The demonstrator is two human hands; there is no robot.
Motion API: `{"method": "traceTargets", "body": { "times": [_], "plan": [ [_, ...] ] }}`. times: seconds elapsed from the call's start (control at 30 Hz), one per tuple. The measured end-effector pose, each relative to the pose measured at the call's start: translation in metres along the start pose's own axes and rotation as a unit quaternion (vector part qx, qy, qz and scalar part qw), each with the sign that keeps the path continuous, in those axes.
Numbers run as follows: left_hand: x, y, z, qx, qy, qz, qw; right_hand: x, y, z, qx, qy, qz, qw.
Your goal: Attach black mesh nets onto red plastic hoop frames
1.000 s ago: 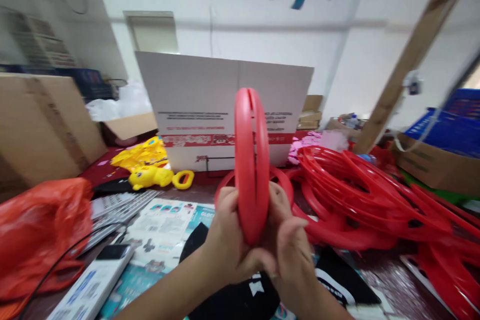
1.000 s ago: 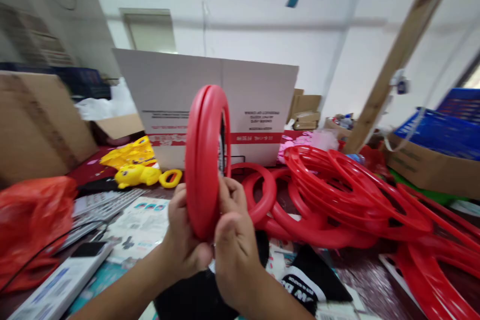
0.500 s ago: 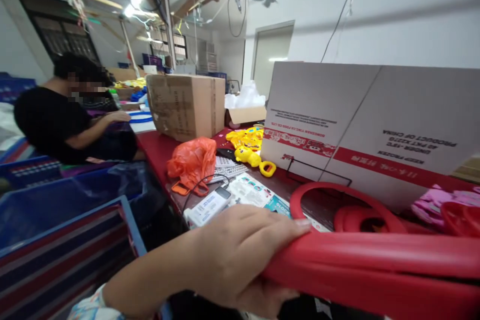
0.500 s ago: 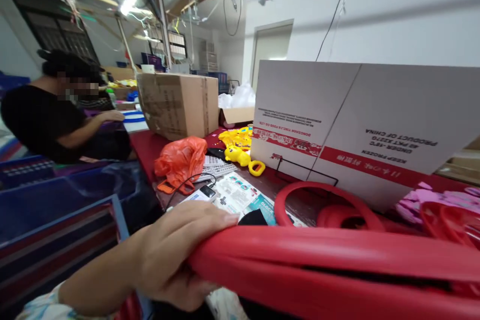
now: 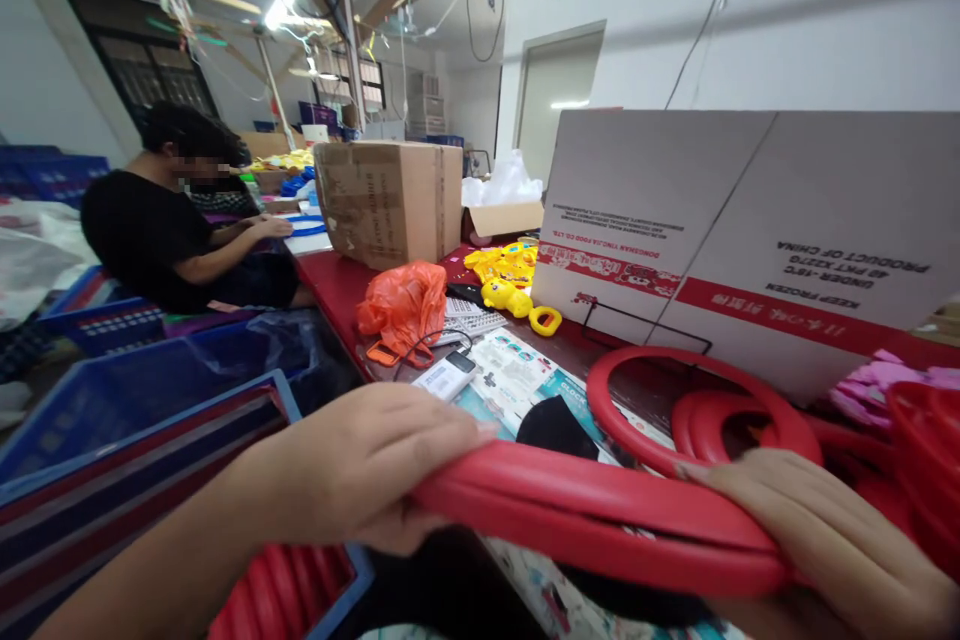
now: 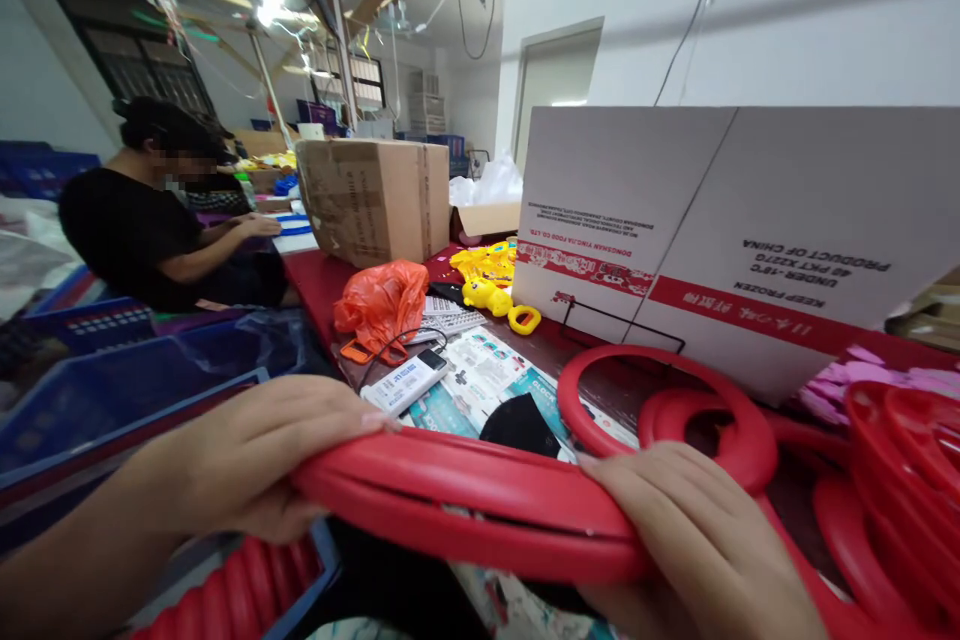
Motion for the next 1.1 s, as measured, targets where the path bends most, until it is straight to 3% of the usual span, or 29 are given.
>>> {"method": "traceTargets", "body": {
  "times": [0.07,0.23,0.37,0.5,0.7,0.8,1.0,1.1],
  "plan": [
    [-0.009,-0.010,0.009,0.044,-0.012,0.006,0.999,-0.007,0.017,0.015,0.040,-0.021,0.024,0.999],
    [-0.014,-0.017,0.011,0.108,0.065,-0.010,0.992,-0.017,0.032,0.031,0.021,-0.001,0.021,1.000],
    [-0.008,0.000,-0.007,0.039,0.115,-0.023,0.992,-0.019,0.027,0.038,0.021,-0.005,0.027,0.999],
    [-0.007,0.013,-0.014,0.001,0.108,0.012,0.994,-0.018,0.024,0.041,-0.010,-0.012,0.031,0.999],
    [-0.009,0.009,-0.031,-0.077,0.106,0.047,0.990,-0.017,0.025,0.059,-0.010,0.028,0.063,0.998],
    [-0.010,0.007,-0.036,-0.078,0.097,0.064,0.990,-0.015,0.022,0.063,-0.017,0.016,0.087,0.996],
    [-0.016,0.024,-0.047,-0.064,0.063,0.098,0.991,-0.018,0.020,0.072,0.019,0.020,0.069,0.997],
    [-0.017,0.033,-0.051,-0.084,0.069,0.099,0.989,-0.019,0.020,0.068,-0.002,0.039,0.070,0.997]
  ]
}}
Point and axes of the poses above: each hand's wrist, its own y-axis towards the middle knuckle, its own x-axis out of the back of the hand, z = x × y, the point moved 7 cm from there along y, towards the middle knuckle, and after that the axes turned 14 degrees about z, right-handed, at the moved point
